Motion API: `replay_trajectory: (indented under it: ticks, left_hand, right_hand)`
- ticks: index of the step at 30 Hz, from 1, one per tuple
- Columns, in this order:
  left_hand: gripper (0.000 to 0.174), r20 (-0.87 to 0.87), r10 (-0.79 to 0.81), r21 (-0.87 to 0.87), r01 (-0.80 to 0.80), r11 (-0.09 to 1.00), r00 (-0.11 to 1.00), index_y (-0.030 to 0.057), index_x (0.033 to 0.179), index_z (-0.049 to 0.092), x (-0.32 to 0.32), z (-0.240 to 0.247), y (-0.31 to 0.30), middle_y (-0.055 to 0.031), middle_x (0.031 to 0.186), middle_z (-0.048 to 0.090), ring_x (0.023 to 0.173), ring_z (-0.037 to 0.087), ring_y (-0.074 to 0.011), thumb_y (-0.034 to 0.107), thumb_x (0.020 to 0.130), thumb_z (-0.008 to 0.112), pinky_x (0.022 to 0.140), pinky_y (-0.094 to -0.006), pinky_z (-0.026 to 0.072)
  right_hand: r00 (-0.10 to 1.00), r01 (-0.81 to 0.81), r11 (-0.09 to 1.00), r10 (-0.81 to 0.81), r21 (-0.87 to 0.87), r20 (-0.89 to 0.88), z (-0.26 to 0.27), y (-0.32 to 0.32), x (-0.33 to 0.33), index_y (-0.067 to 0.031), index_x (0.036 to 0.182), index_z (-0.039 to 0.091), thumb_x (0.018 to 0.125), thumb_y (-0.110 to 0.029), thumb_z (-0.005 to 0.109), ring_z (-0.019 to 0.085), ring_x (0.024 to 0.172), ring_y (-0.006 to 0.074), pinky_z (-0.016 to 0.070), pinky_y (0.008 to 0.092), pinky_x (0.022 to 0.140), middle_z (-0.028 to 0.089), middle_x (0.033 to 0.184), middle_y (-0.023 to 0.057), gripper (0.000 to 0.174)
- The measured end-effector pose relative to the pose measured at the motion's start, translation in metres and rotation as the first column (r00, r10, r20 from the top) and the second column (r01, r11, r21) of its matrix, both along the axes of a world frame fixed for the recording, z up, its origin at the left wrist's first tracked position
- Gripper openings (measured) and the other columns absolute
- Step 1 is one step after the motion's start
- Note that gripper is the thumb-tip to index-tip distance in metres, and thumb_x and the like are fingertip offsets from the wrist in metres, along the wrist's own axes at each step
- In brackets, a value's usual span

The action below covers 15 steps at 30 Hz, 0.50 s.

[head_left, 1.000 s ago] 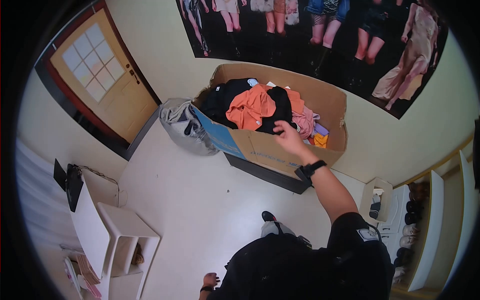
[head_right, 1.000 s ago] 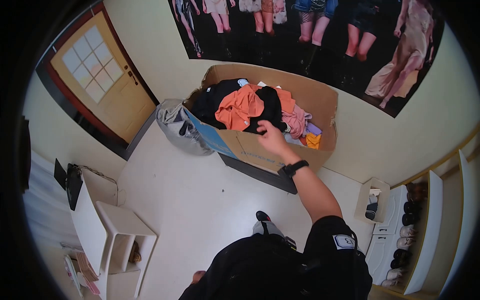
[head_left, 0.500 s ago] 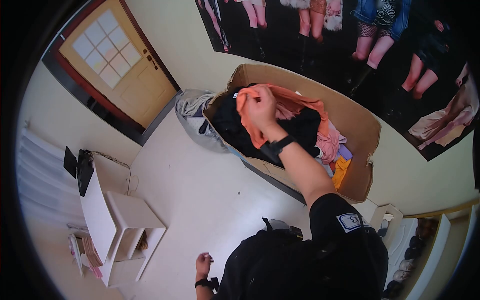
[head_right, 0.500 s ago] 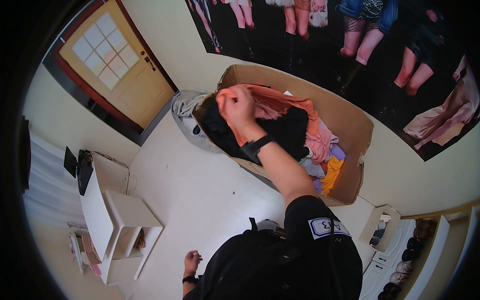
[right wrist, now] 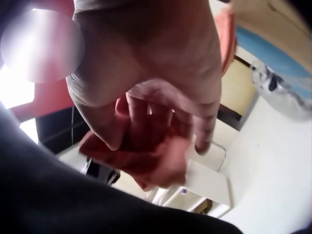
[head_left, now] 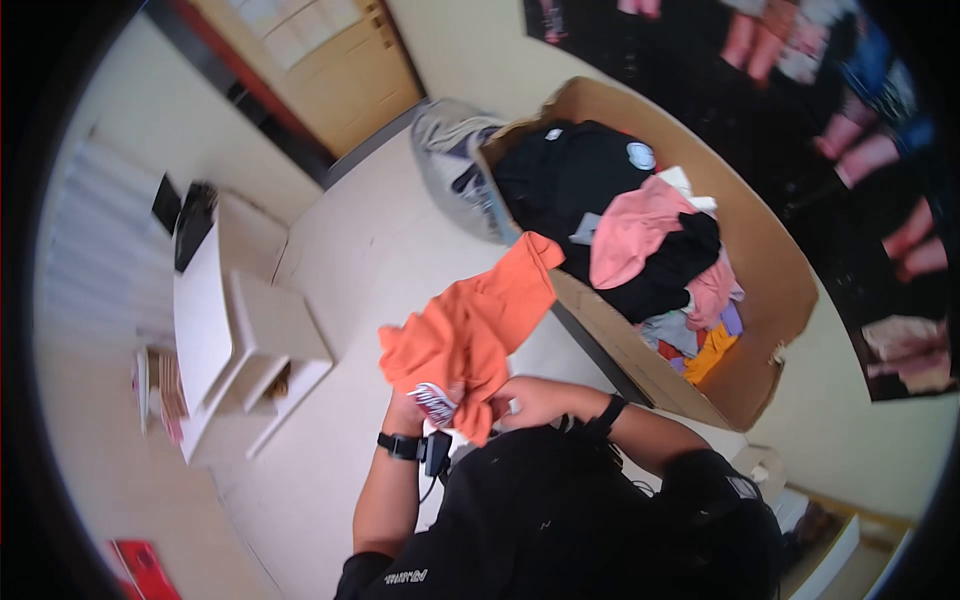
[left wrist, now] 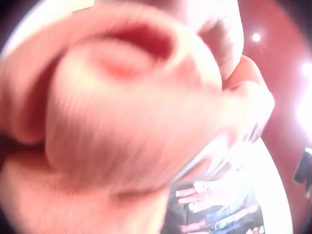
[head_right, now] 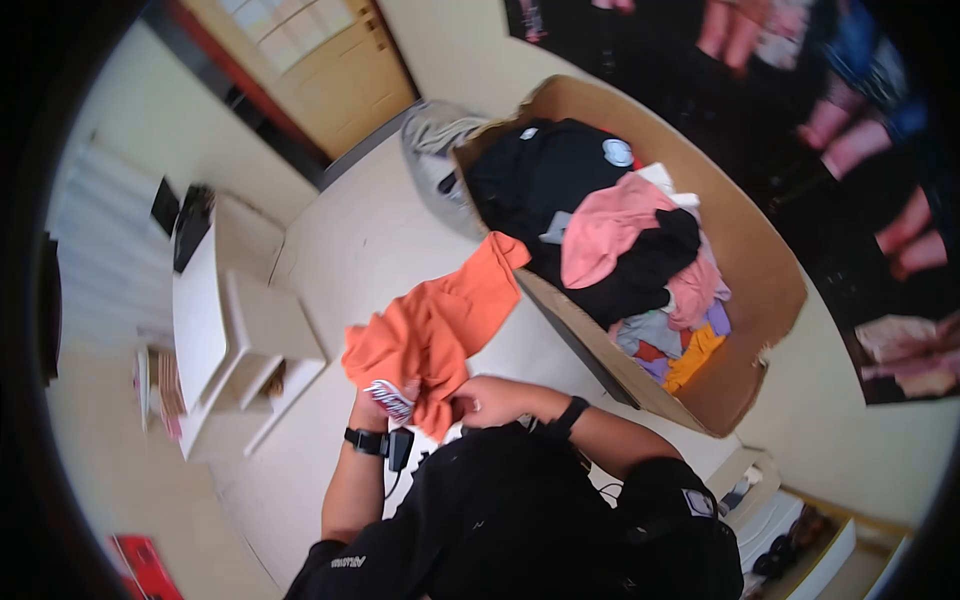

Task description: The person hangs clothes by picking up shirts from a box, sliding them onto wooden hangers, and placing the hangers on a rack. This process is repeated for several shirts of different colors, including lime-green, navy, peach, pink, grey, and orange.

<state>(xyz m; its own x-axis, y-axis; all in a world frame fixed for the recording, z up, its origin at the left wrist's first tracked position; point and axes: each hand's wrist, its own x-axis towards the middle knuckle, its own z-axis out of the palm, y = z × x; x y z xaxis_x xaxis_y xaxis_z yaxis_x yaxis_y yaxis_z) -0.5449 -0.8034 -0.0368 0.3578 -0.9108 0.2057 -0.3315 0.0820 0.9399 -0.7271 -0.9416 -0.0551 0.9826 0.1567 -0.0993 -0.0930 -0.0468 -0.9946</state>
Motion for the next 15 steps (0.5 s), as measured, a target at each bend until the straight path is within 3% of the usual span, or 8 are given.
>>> replay_trajectory:
  ticks: [1,2,4,5,7,10,11,15]
  left_hand:
    - [0.046,-0.493,0.029,0.055,-0.002,0.998,0.869,0.0058,0.128,0.043,-0.003,0.008,-0.001,-0.011,0.121,0.053,0.106,0.057,-0.0218,0.024,0.089,0.059,0.085,-0.034,0.0518]
    - [0.043,-0.858,0.057,0.073,0.013,0.997,0.511,0.0066,0.128,0.043,-0.003,0.015,0.0,-0.0094,0.122,0.053,0.106,0.057,-0.02,0.021,0.09,0.058,0.084,-0.0316,0.0525]
    - [0.041,-0.816,0.103,0.099,-0.038,0.994,0.569,0.005,0.126,0.044,-0.005,0.027,0.004,-0.0107,0.119,0.054,0.105,0.057,-0.0207,0.022,0.091,0.056,0.085,-0.0343,0.0526]
    - [0.038,-0.749,0.137,0.183,0.004,0.983,0.648,0.0029,0.126,0.044,0.002,0.029,0.011,-0.0107,0.119,0.054,0.108,0.056,-0.0216,0.024,0.094,0.051,0.088,-0.0359,0.0505]
    - [0.038,-0.752,0.243,0.189,-0.152,0.97,0.612,0.0022,0.125,0.044,0.016,0.022,0.028,-0.0107,0.12,0.053,0.109,0.055,-0.0212,0.025,0.095,0.048,0.09,-0.0365,0.0494]
    - [0.037,-0.851,0.376,0.147,-0.524,0.839,0.365,-0.0015,0.125,0.042,0.039,0.035,0.059,-0.0122,0.123,0.051,0.113,0.053,-0.0245,0.023,0.099,0.035,0.094,-0.0375,0.046]
    - [0.037,-0.853,0.394,0.111,-0.62,0.777,0.341,-0.0013,0.125,0.042,0.058,0.025,0.078,-0.0128,0.124,0.051,0.113,0.052,-0.0247,0.023,0.099,0.035,0.095,-0.0378,0.0459]
    - [0.037,-0.867,0.431,0.014,-0.852,0.523,0.25,-0.0007,0.126,0.04,0.11,0.02,0.165,-0.0138,0.127,0.049,0.115,0.051,-0.0265,0.022,0.099,0.034,0.096,-0.0401,0.0446]
  right_hand:
    - [0.997,0.073,0.989,-0.076,0.127,0.022,-0.024,-0.006,0.0,-0.0053,0.123,0.049,0.08,-0.008,0.061,0.055,0.105,0.017,0.0442,0.0343,0.089,0.058,0.111,0.0082,0.044]
    - [0.987,0.146,0.957,-0.157,0.25,0.026,-0.047,-0.011,0.004,-0.0074,0.132,0.042,0.083,-0.011,0.061,0.051,0.112,0.0164,0.042,0.0352,0.094,0.053,0.123,0.0065,0.053]
    - [0.967,0.241,0.825,-0.247,0.512,-0.058,-0.049,-0.016,0.016,-0.0075,0.137,0.034,0.088,-0.016,0.059,0.049,0.116,0.0196,0.0399,0.0382,0.099,0.045,0.132,0.0055,0.056]
    - [0.978,0.201,0.838,-0.197,0.507,-0.063,-0.043,-0.012,0.028,-0.0075,0.137,0.034,0.088,-0.016,0.059,0.049,0.116,0.0196,0.0399,0.0382,0.099,0.045,0.132,0.0055,0.056]
    - [0.978,0.204,0.501,-0.152,0.841,-0.146,-0.024,0.0,0.052,-0.0063,0.136,0.035,0.091,-0.017,0.055,0.049,0.118,0.0214,0.0399,0.0398,0.1,0.046,0.131,0.0075,0.051]
    - [0.94,0.338,0.58,-0.252,0.742,-0.231,-0.016,0.016,0.094,-0.0027,0.114,0.051,0.096,-0.019,0.045,0.055,0.109,0.024,0.0437,0.0405,0.096,0.056,0.116,0.0121,0.025]
    - [0.904,0.418,0.448,-0.295,0.79,-0.311,-0.009,0.021,0.109,-0.001,0.104,0.053,0.097,-0.02,0.042,0.059,0.1,0.0227,0.0463,0.0392,0.092,0.061,0.105,0.0109,0.023]
    - [0.912,0.392,0.512,-0.325,0.765,-0.25,-0.001,0.032,0.163,-0.002,0.104,0.053,0.098,-0.021,0.041,0.06,0.099,0.0219,0.0473,0.0382,0.09,0.061,0.103,0.0108,0.023]
